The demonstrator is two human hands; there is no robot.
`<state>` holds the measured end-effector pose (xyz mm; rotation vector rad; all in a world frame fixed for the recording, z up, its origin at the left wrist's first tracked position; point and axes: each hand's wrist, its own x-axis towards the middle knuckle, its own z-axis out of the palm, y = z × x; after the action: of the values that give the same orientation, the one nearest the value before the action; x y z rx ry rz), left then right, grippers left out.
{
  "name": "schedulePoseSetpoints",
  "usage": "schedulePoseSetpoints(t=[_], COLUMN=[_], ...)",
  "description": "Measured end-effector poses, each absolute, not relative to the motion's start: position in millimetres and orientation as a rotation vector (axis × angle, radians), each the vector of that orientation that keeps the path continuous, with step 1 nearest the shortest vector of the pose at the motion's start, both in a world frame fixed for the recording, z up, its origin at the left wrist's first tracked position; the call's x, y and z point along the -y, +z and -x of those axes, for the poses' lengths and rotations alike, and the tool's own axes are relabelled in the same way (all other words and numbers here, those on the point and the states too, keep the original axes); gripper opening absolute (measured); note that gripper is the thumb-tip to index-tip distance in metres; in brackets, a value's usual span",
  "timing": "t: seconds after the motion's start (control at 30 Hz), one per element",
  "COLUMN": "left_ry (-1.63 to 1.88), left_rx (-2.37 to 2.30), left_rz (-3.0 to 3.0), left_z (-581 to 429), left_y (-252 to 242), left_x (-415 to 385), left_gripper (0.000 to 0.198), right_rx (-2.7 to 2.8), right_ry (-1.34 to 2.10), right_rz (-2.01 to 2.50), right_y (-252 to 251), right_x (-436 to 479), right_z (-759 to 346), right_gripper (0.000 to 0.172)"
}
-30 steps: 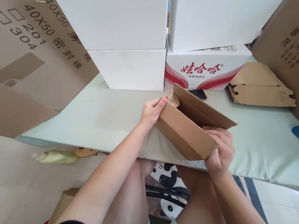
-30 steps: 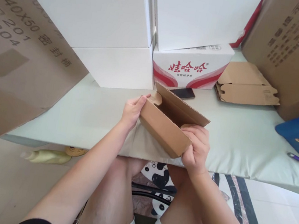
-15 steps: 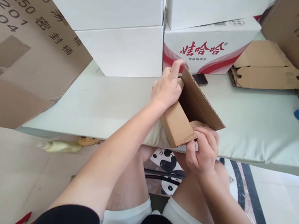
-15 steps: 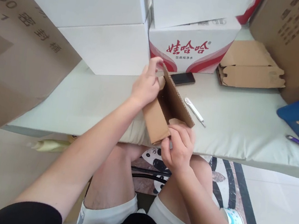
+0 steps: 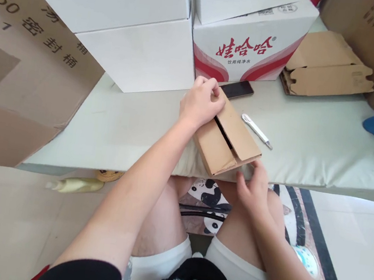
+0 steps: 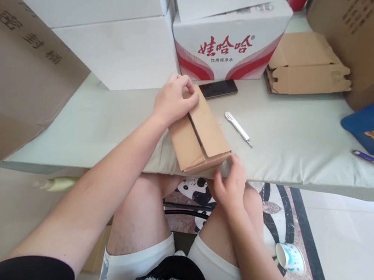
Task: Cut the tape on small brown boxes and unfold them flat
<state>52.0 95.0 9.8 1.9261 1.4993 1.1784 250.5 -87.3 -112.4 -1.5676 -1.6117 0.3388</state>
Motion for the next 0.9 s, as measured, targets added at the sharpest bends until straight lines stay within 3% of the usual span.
schedulePoseSetpoints(t=[0.13,0.3,0.43,0.53,0.67,0.9], left_ry=[1.085,1.038,1.206,1.459,1.669,1.563], left_rx=[-1.421,-1.389,-1.395,-1.439,-1.492,-1.223], left_rz=[-1.963,-1.934,-1.881,-1.779,-1.575,-0.866], left_z=[-48.9,-32.1,-4.0,16.0,20.9,-23.3], left_y=[10.0,20.1,18.8,1.9,-29.1,-36.8], left_x=[-95.9,-80.9,-52.1,-28.0,-4.1,19.6], left_gripper=[0.009,0.022,0.024,0.040,0.049,0.068], right_rx=[1.806,1.814,1.826,1.864,1.760,1.632], right_ry=[0.293,0.250,0.340,0.483,0.714,0.609], right_rz=[1.688,1.698,1.688,1.578,1.343,1.110], right_y=[-115.7,-116.1,-115.5,-111.7,-106.8,-69.9], right_x=[85.8,87.1,89.6,93.2,99.2,103.9], right_z=[-243.6,-242.0,-243.4,-241.4,-234.7,-228.8], right_gripper=[0.040,0.044,0.046,0.045,0.061,0.068])
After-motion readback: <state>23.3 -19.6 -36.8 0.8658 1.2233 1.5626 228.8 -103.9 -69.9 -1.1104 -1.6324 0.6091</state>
